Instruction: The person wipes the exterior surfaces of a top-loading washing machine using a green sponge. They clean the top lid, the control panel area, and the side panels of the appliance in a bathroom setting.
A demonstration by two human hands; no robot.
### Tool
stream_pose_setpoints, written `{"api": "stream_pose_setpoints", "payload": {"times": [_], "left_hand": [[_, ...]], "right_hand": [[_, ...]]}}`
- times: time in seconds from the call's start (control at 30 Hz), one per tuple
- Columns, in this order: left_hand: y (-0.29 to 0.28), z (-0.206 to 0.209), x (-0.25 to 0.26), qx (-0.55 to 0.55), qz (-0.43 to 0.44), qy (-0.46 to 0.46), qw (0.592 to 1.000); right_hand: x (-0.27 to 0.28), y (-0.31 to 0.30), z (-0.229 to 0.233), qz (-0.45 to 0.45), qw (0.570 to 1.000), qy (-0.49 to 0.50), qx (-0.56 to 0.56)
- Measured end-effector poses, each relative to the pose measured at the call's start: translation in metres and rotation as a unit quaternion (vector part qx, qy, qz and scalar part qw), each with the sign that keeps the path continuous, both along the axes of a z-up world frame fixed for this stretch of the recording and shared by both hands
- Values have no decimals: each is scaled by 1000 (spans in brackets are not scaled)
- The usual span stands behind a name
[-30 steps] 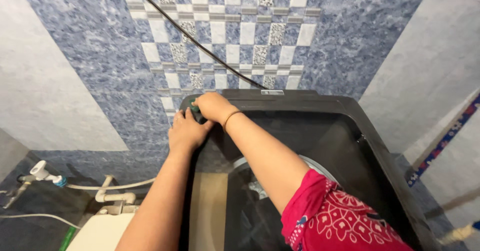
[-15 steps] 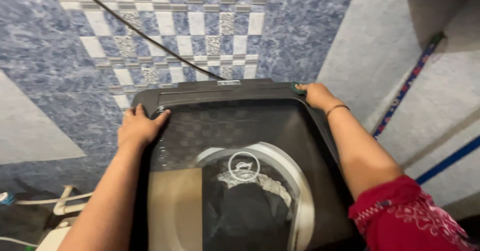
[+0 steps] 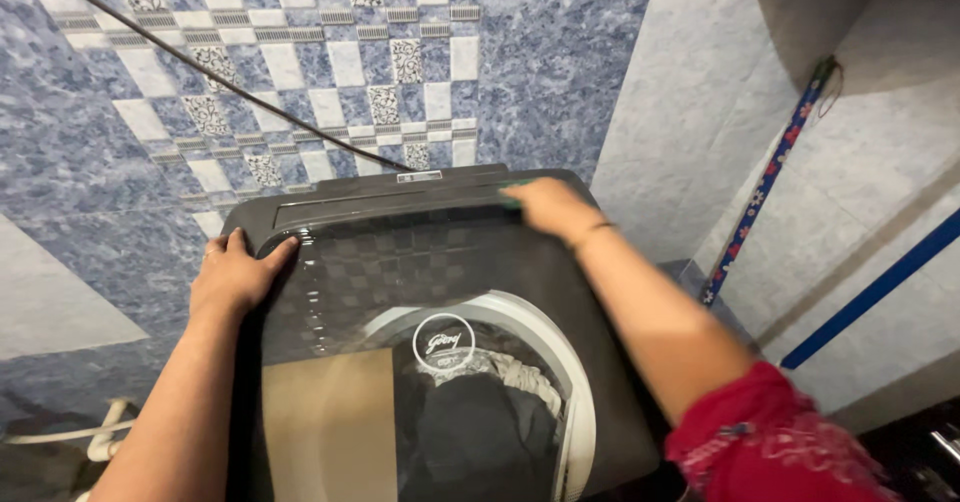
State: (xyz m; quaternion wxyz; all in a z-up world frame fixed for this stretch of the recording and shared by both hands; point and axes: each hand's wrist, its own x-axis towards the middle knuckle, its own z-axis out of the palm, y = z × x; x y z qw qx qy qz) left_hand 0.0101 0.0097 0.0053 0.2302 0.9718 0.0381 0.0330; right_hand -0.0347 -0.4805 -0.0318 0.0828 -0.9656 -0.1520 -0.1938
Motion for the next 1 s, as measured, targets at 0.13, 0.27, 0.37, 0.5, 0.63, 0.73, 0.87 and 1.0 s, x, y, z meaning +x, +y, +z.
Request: {"api": "stream_pose_setpoints", "payload": {"times": [0.13, 0.27, 0.37, 0.5, 0.63, 0.73, 0.87, 1.0], "left_hand": [[0, -3, -2, -8, -3, -4, 1000], [1, 2, -5, -18, 2, 0, 1000], [0, 5, -9, -21, 6, 9, 1000], [-1, 7, -8, -14, -1, 3, 1000], [-1, 5, -9, -24, -5, 1, 1000], [0, 5, -8, -21, -5, 8, 1000], [1, 1, -1, -10, -12, -1, 1000], [4, -5, 3, -13, -18, -13, 1000]], "right_hand": [[42, 120, -12, -10, 998, -10, -68], [43, 113, -10, -15, 998, -1, -57], [17, 30, -7, -66, 996, 34, -52], [-65, -67, -5, -96, 993, 47, 59], [-173, -71, -3, -15, 993, 38, 112], [-273, -46, -2, -61, 983, 125, 121], [-306, -36, 10, -50, 984, 132, 111], [-219, -50, 10, 28, 990, 78, 118]]}}
